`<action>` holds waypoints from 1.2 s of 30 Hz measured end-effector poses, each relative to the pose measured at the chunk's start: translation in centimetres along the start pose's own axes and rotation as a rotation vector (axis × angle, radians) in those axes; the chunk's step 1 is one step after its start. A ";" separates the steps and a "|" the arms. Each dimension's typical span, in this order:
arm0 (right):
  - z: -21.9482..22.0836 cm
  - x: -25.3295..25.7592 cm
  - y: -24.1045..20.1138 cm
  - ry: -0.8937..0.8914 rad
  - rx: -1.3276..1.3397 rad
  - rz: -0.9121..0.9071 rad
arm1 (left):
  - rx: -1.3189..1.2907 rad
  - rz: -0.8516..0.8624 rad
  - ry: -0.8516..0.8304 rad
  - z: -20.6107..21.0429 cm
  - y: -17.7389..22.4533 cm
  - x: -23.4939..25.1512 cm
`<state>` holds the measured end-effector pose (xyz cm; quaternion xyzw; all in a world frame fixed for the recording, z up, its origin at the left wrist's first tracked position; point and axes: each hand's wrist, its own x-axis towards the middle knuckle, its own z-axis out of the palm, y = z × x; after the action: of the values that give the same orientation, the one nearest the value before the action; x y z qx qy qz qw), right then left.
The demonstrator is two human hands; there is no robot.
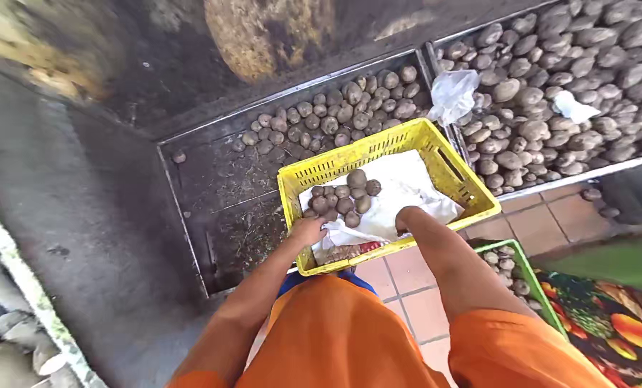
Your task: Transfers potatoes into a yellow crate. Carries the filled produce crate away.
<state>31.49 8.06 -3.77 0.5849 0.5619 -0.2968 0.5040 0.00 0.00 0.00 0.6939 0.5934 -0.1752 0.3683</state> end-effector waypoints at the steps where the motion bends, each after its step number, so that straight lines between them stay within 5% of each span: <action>1: 0.0 0.1 -0.2 0.064 0.013 -0.056 | -0.025 0.002 0.004 0.0 -0.1 -0.4; 5: -1.9 2.5 -0.9 0.343 0.162 -0.401 | -0.081 0.030 0.005 0.1 -0.1 -0.4; 8: 0.3 4.2 -4.9 0.097 0.105 -0.603 | -0.079 0.063 -0.050 0.0 0.0 0.0; 11: 2.0 2.6 -8.7 -0.093 -0.049 -0.489 | -0.200 0.166 -0.075 -1.1 0.1 -0.1; 15: 0.6 3.7 -12.6 -0.174 -0.146 -0.426 | -0.645 0.292 0.444 -4.7 -5.0 -0.1; 18: -2.8 2.4 -14.6 -0.097 0.001 -0.498 | -0.737 -0.015 0.735 -9.3 -13.7 4.5; 21: -10.2 -2.3 -15.9 0.283 0.361 -0.538 | -0.567 -0.306 0.547 -10.9 -22.3 11.6; 24: -16.7 -4.3 -20.6 0.702 0.640 -0.635 | -0.389 -0.226 0.322 -11.0 -24.7 16.7; 27: -22.3 -2.6 -27.6 0.752 0.617 -0.683 | -0.278 -0.122 0.173 -11.7 -24.7 17.6; 31: -26.4 2.5 -35.5 0.602 0.509 -0.606 | -0.253 -0.085 0.161 -10.6 -25.3 16.3; 33: -27.3 4.2 -38.3 0.536 0.402 -0.493 | -0.587 -0.190 0.289 -9.8 -26.9 14.9; 36: -27.6 5.3 -40.9 0.511 0.359 -0.350 | -1.676 -0.167 0.493 -8.7 -30.2 13.2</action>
<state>-12.64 29.73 -10.39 0.6145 0.7003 -0.3168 0.1779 -27.34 16.13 -12.35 0.1672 0.6382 0.4469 0.6042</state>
